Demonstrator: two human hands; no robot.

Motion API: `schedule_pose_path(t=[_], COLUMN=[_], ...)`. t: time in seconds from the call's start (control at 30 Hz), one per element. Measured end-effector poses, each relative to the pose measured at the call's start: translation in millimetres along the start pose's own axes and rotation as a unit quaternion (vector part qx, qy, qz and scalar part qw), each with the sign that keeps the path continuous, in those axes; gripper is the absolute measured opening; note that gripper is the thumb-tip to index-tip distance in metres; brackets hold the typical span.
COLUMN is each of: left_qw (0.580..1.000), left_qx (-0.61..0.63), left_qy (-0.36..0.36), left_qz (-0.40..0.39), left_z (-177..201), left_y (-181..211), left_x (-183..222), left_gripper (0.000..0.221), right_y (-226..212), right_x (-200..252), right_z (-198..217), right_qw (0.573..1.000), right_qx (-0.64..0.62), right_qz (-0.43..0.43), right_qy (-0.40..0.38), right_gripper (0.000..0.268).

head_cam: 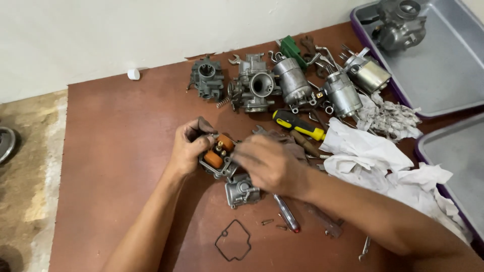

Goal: Disassembling and inspecting the internal components of a motorcycle carburetor.

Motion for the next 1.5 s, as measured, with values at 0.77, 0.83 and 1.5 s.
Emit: schedule_pose_path(t=[0.77, 0.83, 1.5], left_qw=[0.999, 0.997, 0.939], left_qx=[0.008, 0.013, 0.196], left_qy=[-0.040, -0.063, -0.282], left_qz=[-0.026, -0.041, 0.002], left_z=[4.3, 9.3, 0.9], left_y=[-4.1, 3.2, 1.9], left_x=[2.2, -9.6, -0.1], left_gripper=[0.030, 0.036, 0.049], right_y=[-0.4, 6.0, -15.9], right_x=[-31.7, -64.0, -61.8], right_z=[29.5, 44.1, 28.9], right_qw=[1.000, 1.000, 0.977], right_qx=[-0.017, -0.001, -0.201], right_qz=[0.004, 0.007, 0.060], right_qy=[-0.021, -0.020, -0.029], right_gripper=[0.018, 0.016, 0.032])
Point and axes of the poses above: each hand's wrist, its own x-axis away from the middle knuckle, its own z-axis out of the back of the hand, y = z × x, the point moved 4 cm from there along -x, towards the middle knuckle, and after that the axes turned 11 degrees about z, right-handed, at the moved point
